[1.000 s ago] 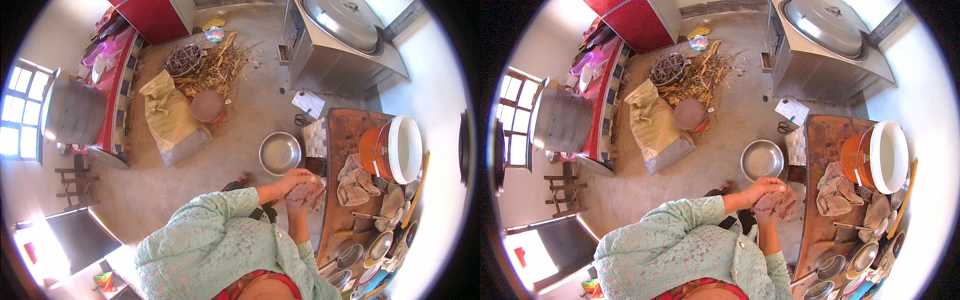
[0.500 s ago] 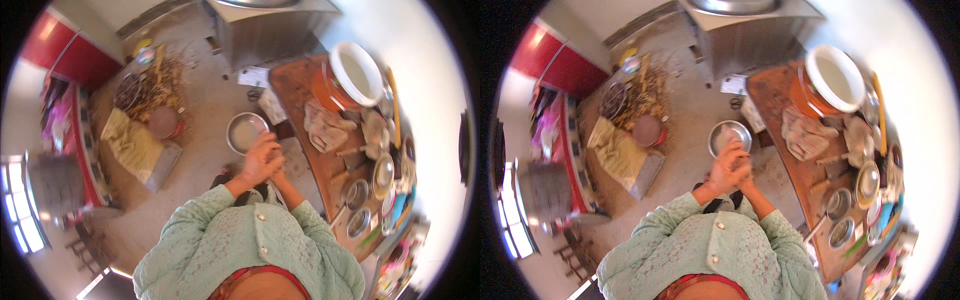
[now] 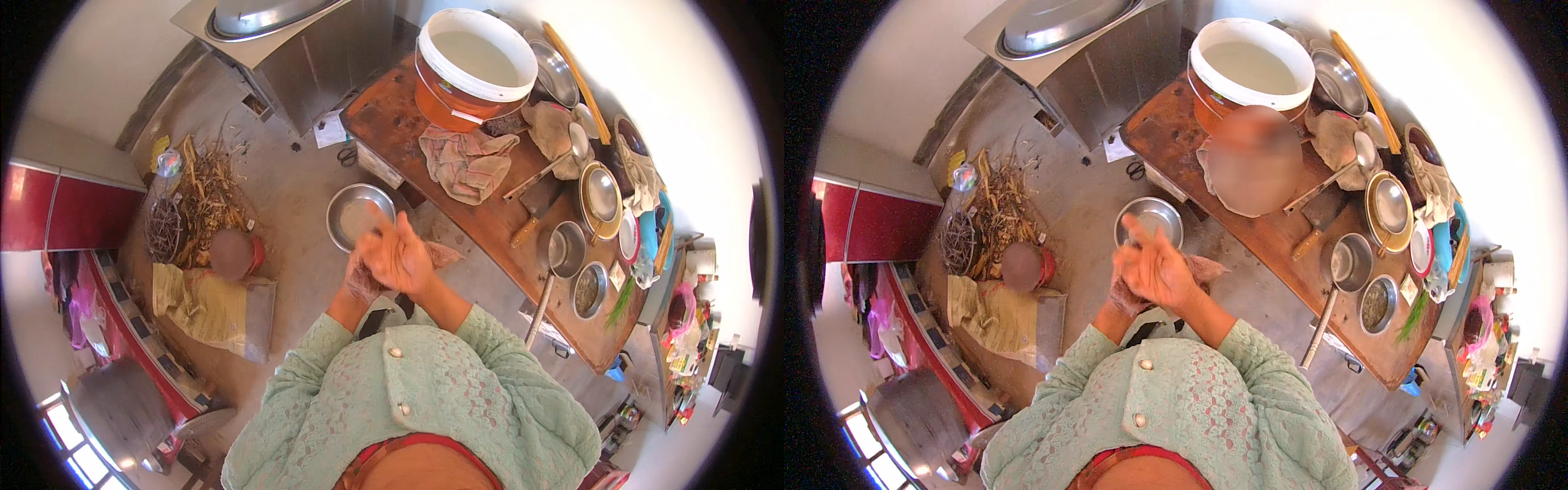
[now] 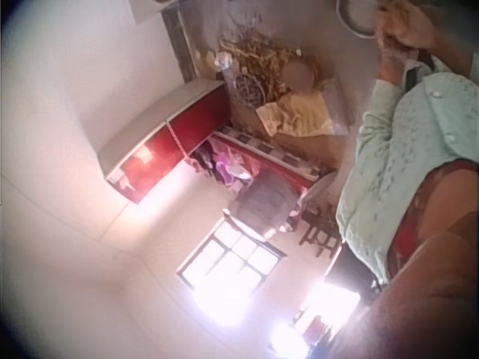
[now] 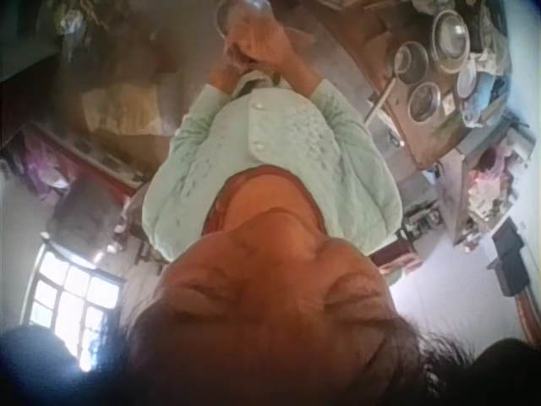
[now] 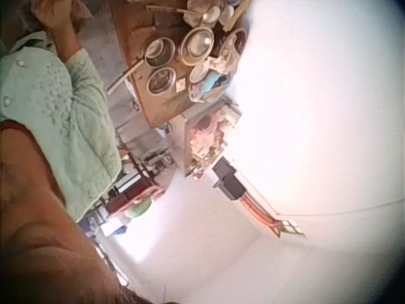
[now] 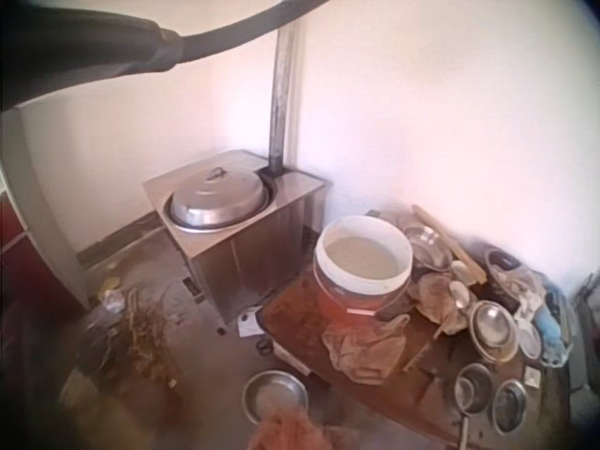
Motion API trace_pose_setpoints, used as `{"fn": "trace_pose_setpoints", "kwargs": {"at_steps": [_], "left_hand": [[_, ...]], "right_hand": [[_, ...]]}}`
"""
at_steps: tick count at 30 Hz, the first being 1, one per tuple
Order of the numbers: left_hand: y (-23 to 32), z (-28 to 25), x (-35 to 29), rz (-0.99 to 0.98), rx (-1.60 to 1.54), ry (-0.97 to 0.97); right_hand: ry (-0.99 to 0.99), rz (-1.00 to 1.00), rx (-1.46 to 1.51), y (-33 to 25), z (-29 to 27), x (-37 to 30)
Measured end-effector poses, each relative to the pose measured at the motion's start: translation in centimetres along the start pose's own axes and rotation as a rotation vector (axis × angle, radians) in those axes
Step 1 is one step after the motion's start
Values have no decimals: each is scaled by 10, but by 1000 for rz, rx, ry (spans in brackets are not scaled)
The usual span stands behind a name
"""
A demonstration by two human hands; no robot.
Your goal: The person pours water from a saucepan into a bowl of green leafy vegetables, then mixes the contents by hand. The person then walks through the house and outside.
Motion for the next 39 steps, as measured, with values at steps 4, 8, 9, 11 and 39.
{"fn": "trace_pose_setpoints", "kwargs": {"at_steps": [4,8,9,11,39], "left_hand": [[-19,-21,1,-61,-388,86],[-6,1,-12,-102,-492,107],[-5,-6,-14,-115,-444,142],[0,-26,-18,-146,-345,213],[-74,-102,-83,-643,477,425]], "right_hand": [[-161,-609,-824,-55,-4,15],[-182,-847,-2201,-30,-7,-2],[-223,-854,-2295,-21,-7,-5],[-185,-654,-2362,-6,-19,-10],[870,-998,-1688,-97,-58,-240]]}}
Point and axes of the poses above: each hand's wrist, its own x-axis towards the middle knuckle, its own z-axis out of the palm, y = z × x, the point moved 8 cm from there along x, towards the middle knuckle, and after that the axes turned 7 degrees about -z, right-handed, at the moved point
